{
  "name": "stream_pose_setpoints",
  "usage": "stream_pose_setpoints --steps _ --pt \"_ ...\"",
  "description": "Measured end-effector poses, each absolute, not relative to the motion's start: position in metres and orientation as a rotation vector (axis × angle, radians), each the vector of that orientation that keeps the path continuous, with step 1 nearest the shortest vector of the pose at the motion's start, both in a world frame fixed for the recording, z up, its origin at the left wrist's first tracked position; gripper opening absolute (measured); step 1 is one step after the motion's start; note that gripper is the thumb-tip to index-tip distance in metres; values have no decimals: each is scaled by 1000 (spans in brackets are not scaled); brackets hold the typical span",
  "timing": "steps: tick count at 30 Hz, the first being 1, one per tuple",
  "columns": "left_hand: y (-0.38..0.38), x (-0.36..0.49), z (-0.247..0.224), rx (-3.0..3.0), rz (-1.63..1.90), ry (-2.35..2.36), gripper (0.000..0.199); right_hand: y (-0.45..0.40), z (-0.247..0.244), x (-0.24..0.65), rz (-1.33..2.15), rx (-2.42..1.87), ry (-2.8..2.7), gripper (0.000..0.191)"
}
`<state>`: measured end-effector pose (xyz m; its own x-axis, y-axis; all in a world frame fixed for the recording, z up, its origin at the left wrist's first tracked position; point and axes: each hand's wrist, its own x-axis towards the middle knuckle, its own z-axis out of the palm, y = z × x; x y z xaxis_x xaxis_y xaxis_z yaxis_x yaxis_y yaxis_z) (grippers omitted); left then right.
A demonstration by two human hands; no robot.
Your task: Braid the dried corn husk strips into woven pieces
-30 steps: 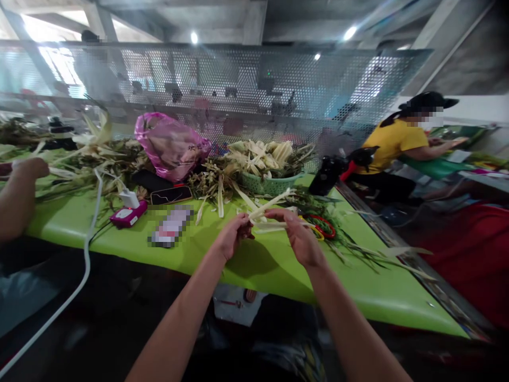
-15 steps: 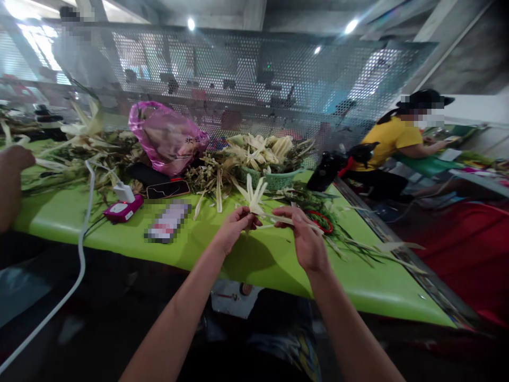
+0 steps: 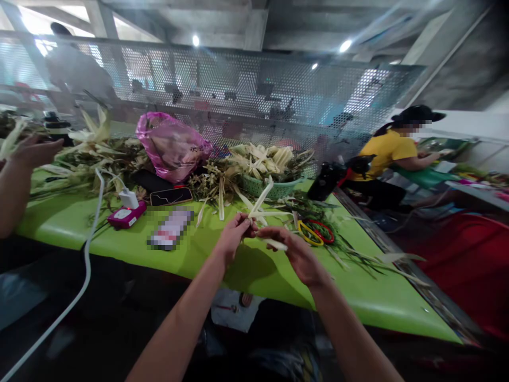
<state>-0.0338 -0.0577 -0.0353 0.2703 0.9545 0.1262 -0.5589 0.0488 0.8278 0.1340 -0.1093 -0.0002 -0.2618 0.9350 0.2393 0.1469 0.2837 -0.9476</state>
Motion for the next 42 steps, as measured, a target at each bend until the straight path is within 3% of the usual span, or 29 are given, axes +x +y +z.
stream_pose_setpoints --steps 2,7,11,20,25,31,35,42 --pt "-58 -33 -34 932 1239 562 25 -102 -1 135 1183 -1054 -1347 51" --pt "-59 -30 -30 998 1176 610 24 -75 -8 133 1191 -1204 -1085 34" --pt "-59 -27 -32 1045 1171 648 20 -67 -1 129 1017 -1134 -988 30" --pt "-56 -19 -37 974 1187 655 23 -76 14 104 691 -1141 -1411 21" --pt "-52 -22 -41 1033 1306 674 11 -88 2 82 476 -1101 -1728 12" --pt "-51 -28 -47 1188 1381 606 6 -98 -2 75 215 -1156 -1919 17" --pt "-55 -30 -46 1109 1380 517 27 -106 -1 79 195 -1094 -1938 22" --pt "-50 -30 -38 764 1316 582 34 -127 -7 93 477 -1068 -1792 16"
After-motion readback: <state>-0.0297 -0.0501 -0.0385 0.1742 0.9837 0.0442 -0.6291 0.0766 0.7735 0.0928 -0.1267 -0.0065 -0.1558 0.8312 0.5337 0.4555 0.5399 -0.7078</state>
